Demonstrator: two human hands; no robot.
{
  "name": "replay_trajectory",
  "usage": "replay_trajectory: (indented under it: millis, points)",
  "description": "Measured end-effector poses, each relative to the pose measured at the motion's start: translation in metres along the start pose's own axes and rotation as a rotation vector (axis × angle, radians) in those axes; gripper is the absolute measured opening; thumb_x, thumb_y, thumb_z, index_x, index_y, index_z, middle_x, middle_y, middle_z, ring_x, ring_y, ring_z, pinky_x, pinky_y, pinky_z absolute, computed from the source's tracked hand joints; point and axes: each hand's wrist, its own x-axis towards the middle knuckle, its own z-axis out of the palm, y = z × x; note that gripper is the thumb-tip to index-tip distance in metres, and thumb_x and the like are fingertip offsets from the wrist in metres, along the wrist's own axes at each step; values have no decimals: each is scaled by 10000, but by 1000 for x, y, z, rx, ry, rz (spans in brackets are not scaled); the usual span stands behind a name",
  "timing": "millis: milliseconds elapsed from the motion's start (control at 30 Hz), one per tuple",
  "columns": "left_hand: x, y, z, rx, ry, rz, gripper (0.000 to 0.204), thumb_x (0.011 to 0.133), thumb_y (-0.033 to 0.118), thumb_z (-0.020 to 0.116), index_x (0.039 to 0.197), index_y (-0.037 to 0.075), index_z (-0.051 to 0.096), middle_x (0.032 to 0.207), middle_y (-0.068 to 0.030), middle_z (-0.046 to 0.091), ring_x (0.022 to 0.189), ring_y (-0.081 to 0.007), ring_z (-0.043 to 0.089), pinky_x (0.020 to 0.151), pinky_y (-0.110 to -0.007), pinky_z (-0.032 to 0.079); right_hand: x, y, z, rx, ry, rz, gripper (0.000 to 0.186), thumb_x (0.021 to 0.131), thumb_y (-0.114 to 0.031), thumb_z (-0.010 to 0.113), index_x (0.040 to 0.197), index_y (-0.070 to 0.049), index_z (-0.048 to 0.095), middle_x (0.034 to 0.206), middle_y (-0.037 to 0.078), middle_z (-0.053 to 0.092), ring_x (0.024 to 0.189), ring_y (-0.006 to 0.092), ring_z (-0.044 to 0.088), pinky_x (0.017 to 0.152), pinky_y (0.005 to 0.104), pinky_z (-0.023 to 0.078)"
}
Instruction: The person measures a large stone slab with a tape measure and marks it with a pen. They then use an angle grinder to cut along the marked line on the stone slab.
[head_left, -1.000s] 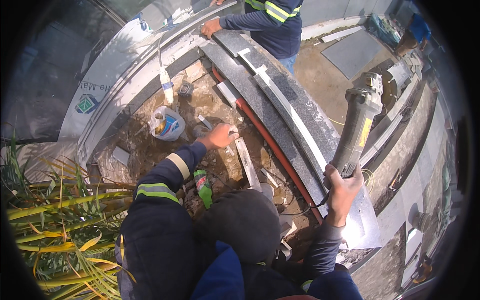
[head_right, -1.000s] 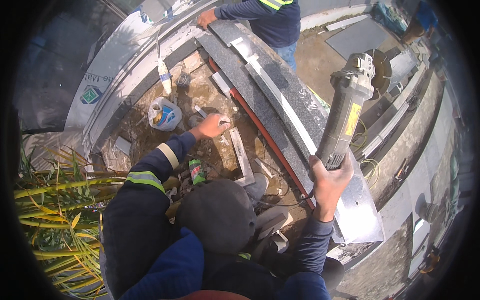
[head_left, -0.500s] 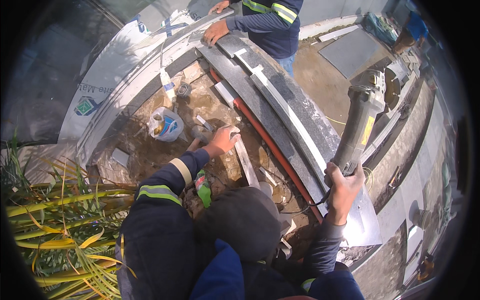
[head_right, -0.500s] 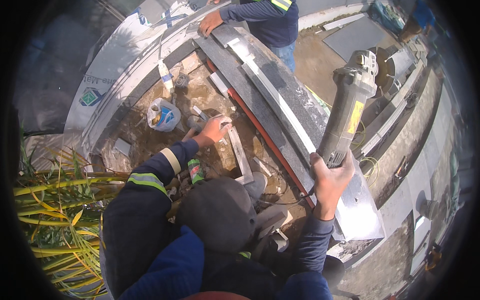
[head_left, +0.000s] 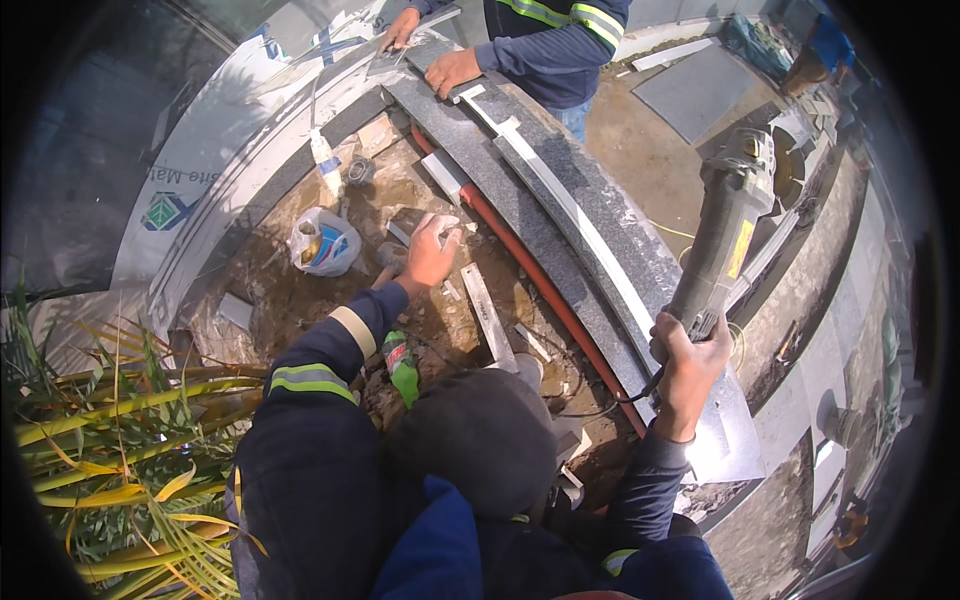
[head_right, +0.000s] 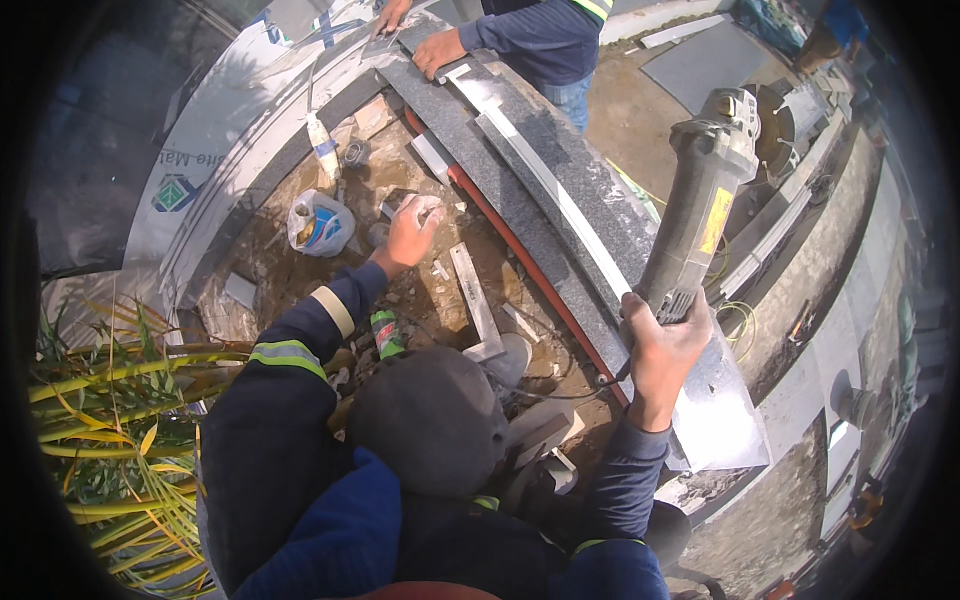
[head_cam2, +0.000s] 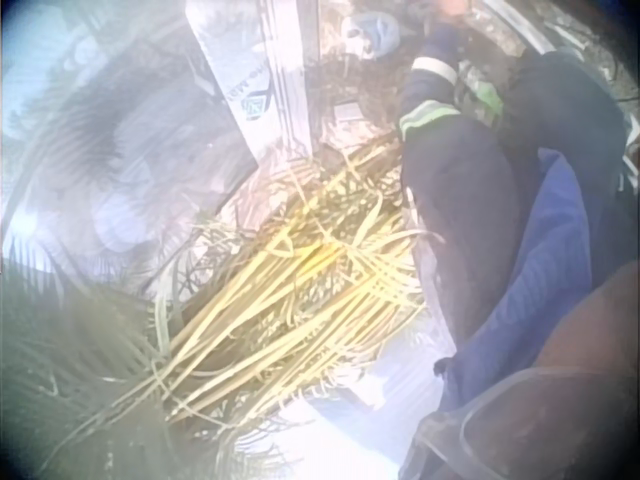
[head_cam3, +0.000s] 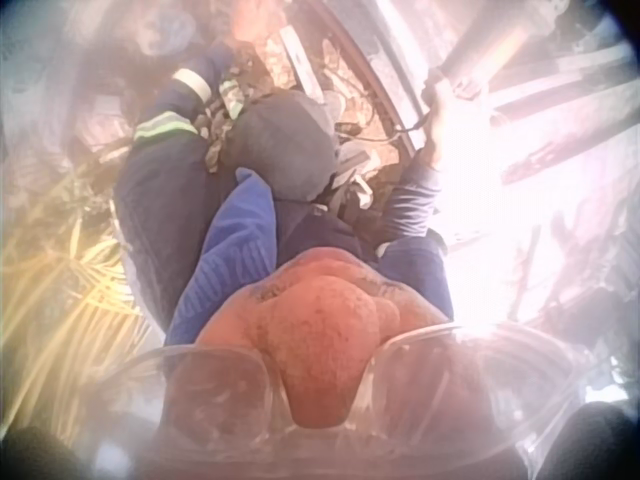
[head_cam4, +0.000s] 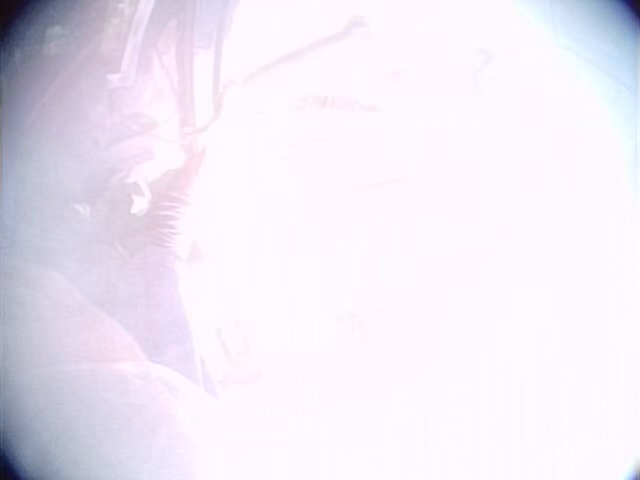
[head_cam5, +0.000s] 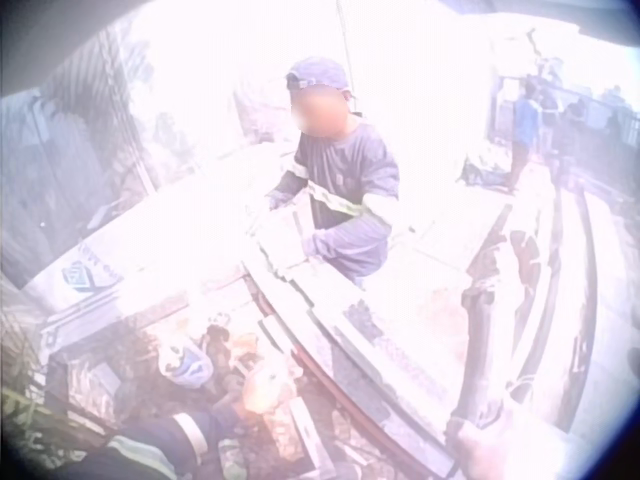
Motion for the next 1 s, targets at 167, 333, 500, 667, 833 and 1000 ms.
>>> replay_trajectory:
  millis: [167,333,500,667,833,1000]
  points:
    - [-10,1,9,-13,1,74,217,928,89,692,1130,9,681,1104,-195,641,1016,-381,660,878,-438,525,0,2,-1,-20,-11,-26,299,782,-61,754,1057,7,659,848,26,679,708,93,601,673,258,490]
    - [2,16,6,-35,174,126,221,931,61,685,1145,12,658,1114,-172,623,1014,-359,649,900,-421,516,-2,1,1,-17,0,-32,302,775,-52,753,1055,2,655,846,14,657,708,90,583,672,255,478]
    - [19,32,-4,-47,140,151,184,928,74,675,1098,12,641,1105,-184,616,1040,-385,616,938,-455,487,-3,0,6,-10,-21,-23,307,772,-48,758,1056,-1,652,846,8,650,709,87,578,674,252,473]
    - [47,25,-1,-50,113,87,175,919,88,679,1075,18,643,1098,-185,614,1051,-402,609,935,-481,481,-4,-4,7,-20,-27,-4,333,774,-49,761,1083,10,654,880,13,665,748,92,593,707,255,483]
    - [88,-19,-9,77,274,-47,214,899,119,719,1090,39,667,1134,-168,614,1107,-391,595,963,-487,473,-2,1,6,-7,-41,-26,376,775,-54,767,1128,18,657,906,16,669,772,97,595,732,262,490]
    - [146,-18,-14,600,-45,223,331,971,113,598,1292,139,676,1163,-152,608,1166,-353,577,977,-499,470,-1,6,1,-13,-23,1,375,769,-61,775,1118,12,658,901,12,664,780,100,593,743,263,488]
